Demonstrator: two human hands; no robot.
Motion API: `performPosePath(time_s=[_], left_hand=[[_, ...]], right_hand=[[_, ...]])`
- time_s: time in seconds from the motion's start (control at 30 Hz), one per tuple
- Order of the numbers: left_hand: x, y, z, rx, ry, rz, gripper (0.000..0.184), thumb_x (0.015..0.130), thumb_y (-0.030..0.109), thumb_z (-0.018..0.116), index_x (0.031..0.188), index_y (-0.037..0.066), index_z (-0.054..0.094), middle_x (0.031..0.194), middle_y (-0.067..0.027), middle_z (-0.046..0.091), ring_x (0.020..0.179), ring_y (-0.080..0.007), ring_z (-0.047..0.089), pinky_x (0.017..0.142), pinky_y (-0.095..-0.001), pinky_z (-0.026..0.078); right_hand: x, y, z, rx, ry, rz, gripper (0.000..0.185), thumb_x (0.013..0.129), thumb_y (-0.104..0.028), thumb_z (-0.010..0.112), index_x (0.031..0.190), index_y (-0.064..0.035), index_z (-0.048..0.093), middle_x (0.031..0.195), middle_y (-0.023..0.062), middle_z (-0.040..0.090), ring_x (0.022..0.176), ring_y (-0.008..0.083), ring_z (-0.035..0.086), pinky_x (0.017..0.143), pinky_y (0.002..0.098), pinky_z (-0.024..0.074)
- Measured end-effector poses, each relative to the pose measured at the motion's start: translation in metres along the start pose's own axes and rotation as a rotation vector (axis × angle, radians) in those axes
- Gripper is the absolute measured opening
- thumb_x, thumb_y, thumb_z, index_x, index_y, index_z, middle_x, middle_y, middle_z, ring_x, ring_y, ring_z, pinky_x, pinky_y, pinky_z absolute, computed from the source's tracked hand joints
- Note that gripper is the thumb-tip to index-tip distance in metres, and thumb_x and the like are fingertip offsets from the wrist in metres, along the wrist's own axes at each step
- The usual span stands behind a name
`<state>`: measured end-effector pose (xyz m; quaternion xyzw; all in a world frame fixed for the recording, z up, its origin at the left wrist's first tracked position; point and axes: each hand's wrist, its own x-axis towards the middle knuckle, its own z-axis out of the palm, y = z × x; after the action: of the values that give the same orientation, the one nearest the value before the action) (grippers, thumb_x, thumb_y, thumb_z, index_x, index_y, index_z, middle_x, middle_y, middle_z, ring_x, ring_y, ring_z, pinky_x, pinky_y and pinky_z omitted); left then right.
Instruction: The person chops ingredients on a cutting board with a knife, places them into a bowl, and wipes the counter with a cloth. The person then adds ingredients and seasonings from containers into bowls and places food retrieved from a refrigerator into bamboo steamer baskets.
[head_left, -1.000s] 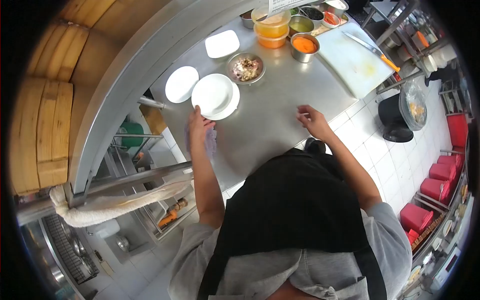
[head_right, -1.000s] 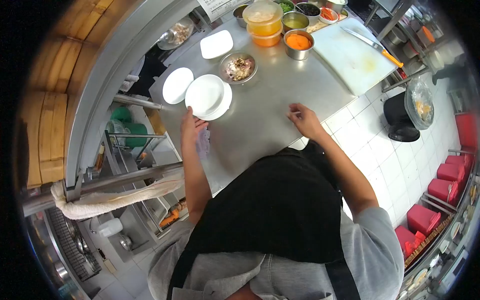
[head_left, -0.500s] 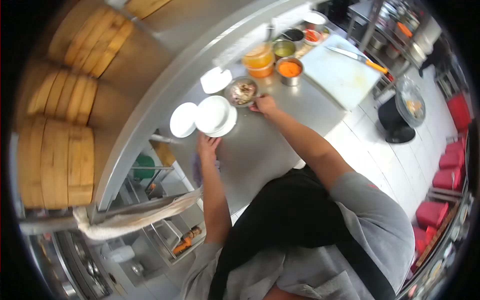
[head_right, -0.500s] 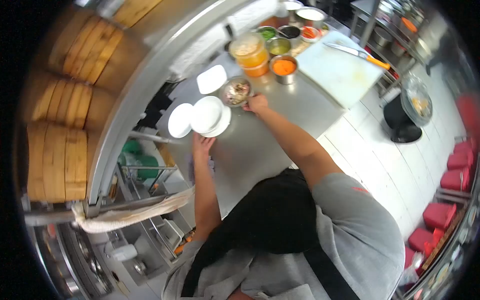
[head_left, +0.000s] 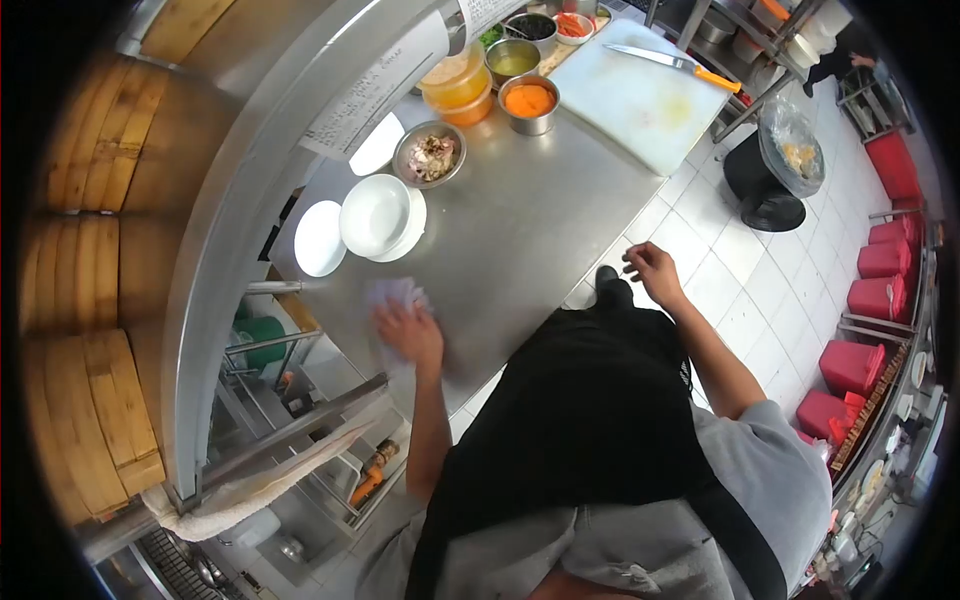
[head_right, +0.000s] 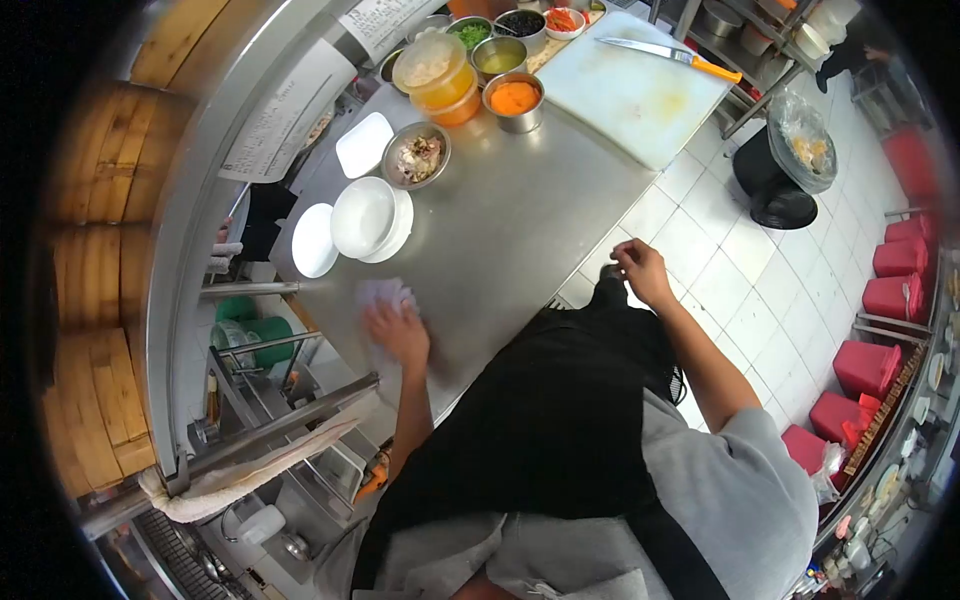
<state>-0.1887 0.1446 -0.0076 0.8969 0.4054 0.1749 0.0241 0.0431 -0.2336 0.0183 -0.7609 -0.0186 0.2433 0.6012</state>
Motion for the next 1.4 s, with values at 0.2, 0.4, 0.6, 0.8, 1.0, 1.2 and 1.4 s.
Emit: performPosePath(time_s=[0.2,0.4,0.6,0.8,1.0,1.2,1.4], left_hand=[[0.016,0.14,0.02,-0.109,-0.064,0.277,0.064,0.088,0.032,0.054,0.135,-0.009,0.037,0.142,-0.0309,0.027,0.133,-0.0453,0.025,0.11,-0.0539,0.019],[0.061,0.185,0.045,-0.234,0.016,0.104,0.063,0.082,0.014,0.058,0.135,-0.011,0.035,0.144,-0.0271,0.028,0.132,-0.0417,0.029,0.11,-0.0485,0.022],[0.036,0.266,0.072,-0.403,-0.003,0.497,0.049,0.074,0.006,0.059,0.122,-0.004,0.051,0.13,-0.0234,0.045,0.121,-0.0369,0.042,0.104,-0.0456,0.031],[-0.027,0.352,0.022,-0.985,-0.3,0.772,0.031,0.07,-0.003,0.052,0.098,0.001,0.066,0.109,-0.0143,0.062,0.104,-0.0356,0.055,0.098,-0.0439,0.04],[0.038,0.337,0.095,-0.5,0.185,0.322,0.044,0.076,-0.004,0.048,0.119,0.002,0.056,0.122,-0.0234,0.053,0.111,-0.0377,0.052,0.097,-0.0462,0.04],[-0.042,0.395,0.039,-0.862,-0.461,0.701,0.04,0.077,-0.004,0.048,0.115,-0.003,0.057,0.118,-0.0216,0.056,0.111,-0.0353,0.053,0.101,-0.0431,0.037],[0.141,0.455,0.096,-0.656,0.181,0.401,0.033,0.078,0.001,0.051,0.108,-0.011,0.055,0.114,-0.0262,0.056,0.109,-0.0412,0.051,0.097,-0.0478,0.038]], right_hand=[[-0.025,-0.004,-0.005,0.018,-0.011,0.019,0.012,0.093,-0.008,0.053,0.098,0.001,0.058,0.089,0.0074,0.065,0.078,0.0119,0.062,0.065,0.0251,0.0506],[-0.045,-0.01,-0.043,0.118,-0.029,0.047,0.014,0.094,-0.008,0.052,0.103,0.0007,0.056,0.093,0.0078,0.065,0.081,0.0131,0.063,0.068,0.0261,0.0504],[-0.039,0.008,-0.114,0.123,-0.02,0.074,0.014,0.094,-0.01,0.053,0.101,0.0005,0.057,0.093,0.0081,0.065,0.081,0.0144,0.064,0.067,0.0271,0.0513],[-0.017,0.012,-0.177,0.079,-0.034,0.005,0.015,0.094,-0.011,0.053,0.101,0.0004,0.057,0.093,0.008,0.066,0.082,0.0146,0.064,0.067,0.0276,0.0514],[-0.014,0.025,-0.229,0.09,-0.01,-0.01,0.013,0.093,-0.011,0.053,0.101,-0.0007,0.058,0.092,0.0068,0.065,0.081,0.0134,0.063,0.067,0.0267,0.0508],[-0.019,0.038,-0.253,0.142,0.017,0.054,0.013,0.093,-0.011,0.054,0.1,-0.0013,0.058,0.091,0.0061,0.065,0.082,0.013,0.063,0.067,0.0273,0.0506],[-0.031,0.049,-0.265,0.134,0.059,0.051,0.011,0.092,-0.01,0.055,0.099,-0.0016,0.059,0.089,0.0056,0.066,0.079,0.0121,0.064,0.066,0.0266,0.0504]])
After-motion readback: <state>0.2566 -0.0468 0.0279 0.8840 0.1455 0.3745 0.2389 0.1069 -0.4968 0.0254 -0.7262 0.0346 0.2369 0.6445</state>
